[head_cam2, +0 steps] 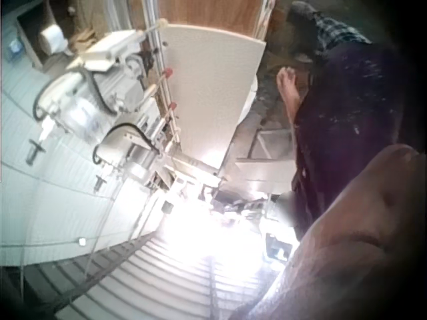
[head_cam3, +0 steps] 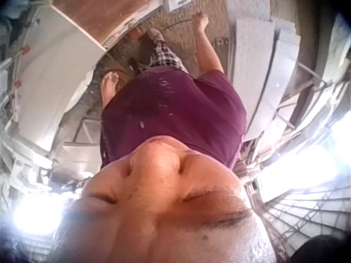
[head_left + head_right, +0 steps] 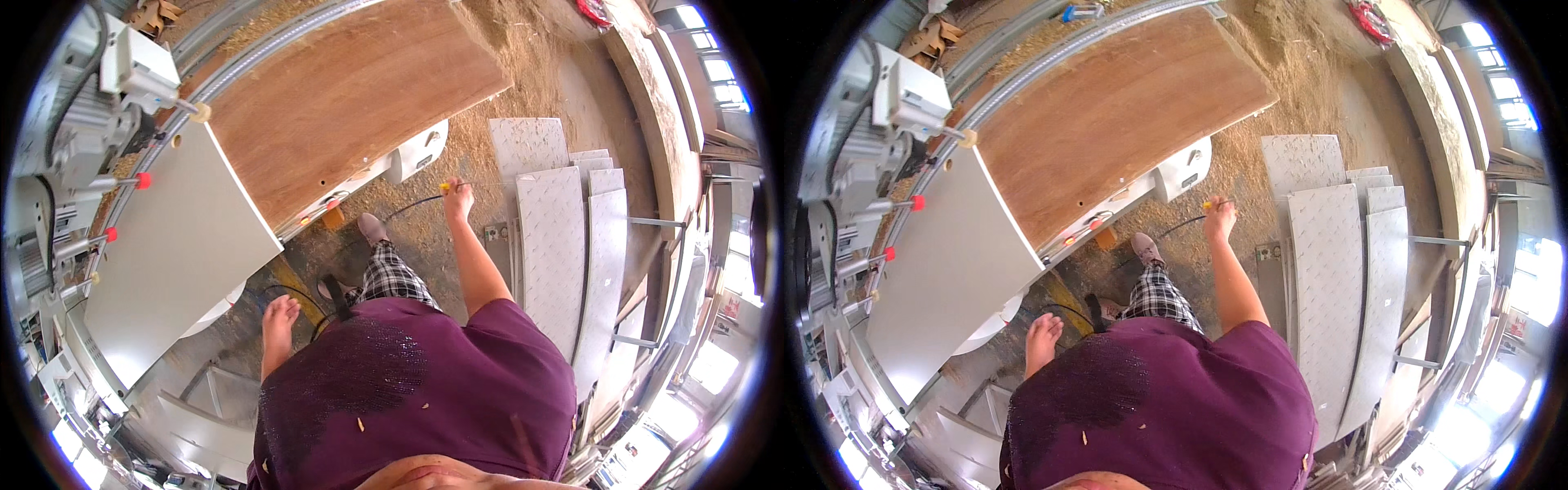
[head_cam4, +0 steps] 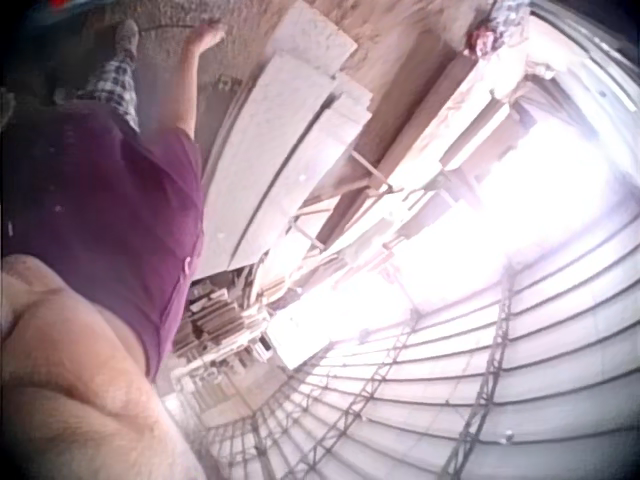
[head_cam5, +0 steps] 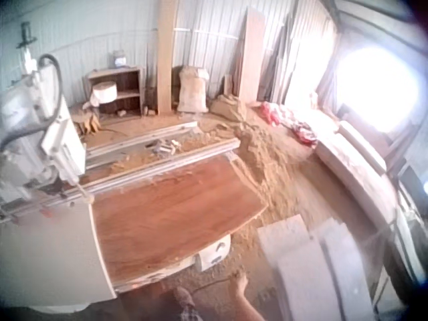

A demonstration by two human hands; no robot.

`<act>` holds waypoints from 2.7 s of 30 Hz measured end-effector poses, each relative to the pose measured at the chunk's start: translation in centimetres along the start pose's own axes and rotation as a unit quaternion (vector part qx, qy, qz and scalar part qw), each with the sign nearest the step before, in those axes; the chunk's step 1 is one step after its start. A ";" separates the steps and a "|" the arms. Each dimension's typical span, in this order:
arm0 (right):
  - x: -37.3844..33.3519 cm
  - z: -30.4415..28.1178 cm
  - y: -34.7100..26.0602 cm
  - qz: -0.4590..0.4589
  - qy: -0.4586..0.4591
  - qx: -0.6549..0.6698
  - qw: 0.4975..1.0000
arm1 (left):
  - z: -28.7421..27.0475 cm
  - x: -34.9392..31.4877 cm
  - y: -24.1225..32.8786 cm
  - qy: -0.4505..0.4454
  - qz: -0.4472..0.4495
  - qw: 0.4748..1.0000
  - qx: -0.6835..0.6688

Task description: The person picks up wood boards, places them onto a machine, and uses an air blower tool to clear sawdust while the machine drills holes into the boards.

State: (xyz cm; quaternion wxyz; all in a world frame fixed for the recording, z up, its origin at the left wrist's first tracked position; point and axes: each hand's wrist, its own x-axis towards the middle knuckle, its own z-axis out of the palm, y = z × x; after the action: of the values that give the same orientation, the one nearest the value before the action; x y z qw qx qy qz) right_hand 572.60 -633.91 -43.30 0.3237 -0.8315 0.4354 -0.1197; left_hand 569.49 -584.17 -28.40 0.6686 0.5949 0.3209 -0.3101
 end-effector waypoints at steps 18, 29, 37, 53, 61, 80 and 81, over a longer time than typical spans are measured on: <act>10.1 13.5 8.3 0.250 -0.130 0.071 0.957 | -9.7 8.4 4.5 0.246 0.156 0.875 -0.388; -8.6 3.2 -19.0 0.238 -0.653 0.330 0.638 | -1.0 5.7 2.8 0.191 0.169 0.872 -0.417; -6.7 -4.3 -16.5 0.076 -0.530 0.113 0.837 | 7.7 0.4 -2.6 -0.007 0.056 0.860 -0.508; -10.9 -6.8 -20.9 -0.453 -0.403 -0.177 0.775 | -9.2 -4.8 -5.3 0.269 0.166 0.731 -0.605; -27.5 -8.6 -33.6 -0.786 -0.357 -0.265 0.428 | -6.3 -14.4 2.3 0.168 0.220 0.807 -0.522; -22.3 -13.3 -60.8 -0.658 -0.379 -0.135 0.637 | -14.8 -15.3 21.4 0.546 0.629 0.552 0.043; -22.1 -13.1 -61.3 -0.654 -0.354 -0.142 0.653 | -16.5 -14.8 22.2 0.558 0.626 0.544 0.040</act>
State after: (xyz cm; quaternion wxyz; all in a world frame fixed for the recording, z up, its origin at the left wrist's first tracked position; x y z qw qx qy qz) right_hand 592.85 -596.63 7.89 0.1692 -0.9162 -0.3572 0.0659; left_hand 577.25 -565.04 -4.77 0.3544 0.7243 0.1625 0.5687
